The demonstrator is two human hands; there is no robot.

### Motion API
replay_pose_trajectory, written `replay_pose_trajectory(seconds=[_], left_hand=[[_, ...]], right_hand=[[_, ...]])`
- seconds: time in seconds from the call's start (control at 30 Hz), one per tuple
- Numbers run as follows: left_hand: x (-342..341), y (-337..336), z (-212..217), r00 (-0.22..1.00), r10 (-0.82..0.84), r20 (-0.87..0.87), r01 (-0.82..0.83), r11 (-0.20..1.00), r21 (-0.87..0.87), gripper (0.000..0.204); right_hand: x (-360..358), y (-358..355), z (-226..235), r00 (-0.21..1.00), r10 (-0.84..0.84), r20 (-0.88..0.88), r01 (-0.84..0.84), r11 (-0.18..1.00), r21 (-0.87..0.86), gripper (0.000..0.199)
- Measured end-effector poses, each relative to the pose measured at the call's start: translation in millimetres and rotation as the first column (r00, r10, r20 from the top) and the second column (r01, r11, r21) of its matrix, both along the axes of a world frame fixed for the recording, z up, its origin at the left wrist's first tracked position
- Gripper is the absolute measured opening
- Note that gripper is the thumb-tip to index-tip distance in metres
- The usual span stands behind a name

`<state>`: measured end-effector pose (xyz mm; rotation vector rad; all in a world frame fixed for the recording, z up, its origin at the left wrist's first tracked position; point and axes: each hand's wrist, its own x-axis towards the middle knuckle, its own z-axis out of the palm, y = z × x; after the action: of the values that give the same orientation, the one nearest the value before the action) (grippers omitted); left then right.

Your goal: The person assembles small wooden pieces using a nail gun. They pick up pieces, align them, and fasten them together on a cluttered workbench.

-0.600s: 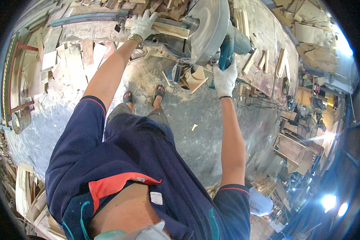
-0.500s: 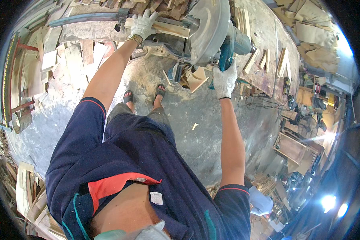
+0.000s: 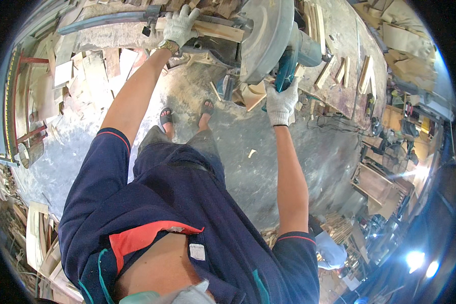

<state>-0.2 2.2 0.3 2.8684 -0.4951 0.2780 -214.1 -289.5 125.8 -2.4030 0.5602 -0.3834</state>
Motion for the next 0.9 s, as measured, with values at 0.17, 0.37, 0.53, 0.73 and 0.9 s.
replay_pose_trajectory(seconds=[0.17,0.37,0.53,0.73,0.9], left_hand=[[-3,-5,5,0.996,0.061,-0.066,-0.061,0.998,-0.002,0.093],[-1,-1,1,1.0,-0.025,0.014,0.026,0.999,-0.026,0.085],[1,0,-5,1.0,-0.01,0.007,0.011,0.999,-0.034,0.089],[-15,31,8,0.994,0.084,0.065,-0.086,0.996,0.033,0.094],[-53,69,-12,1.0,0.016,0.013,-0.018,0.988,0.154,0.083]], right_hand=[[-3,-2,-13,0.999,-0.037,-0.019,0.035,0.998,-0.06,0.045],[-7,4,-41,0.997,-0.054,0.056,0.059,0.993,-0.099,0.045],[-3,12,-24,0.999,-0.041,-0.019,0.042,0.999,0.013,0.045],[47,-14,121,0.971,0.179,-0.156,-0.178,0.984,0.02,0.035],[134,-48,199,0.893,0.414,-0.177,-0.408,0.91,0.074,0.034]])
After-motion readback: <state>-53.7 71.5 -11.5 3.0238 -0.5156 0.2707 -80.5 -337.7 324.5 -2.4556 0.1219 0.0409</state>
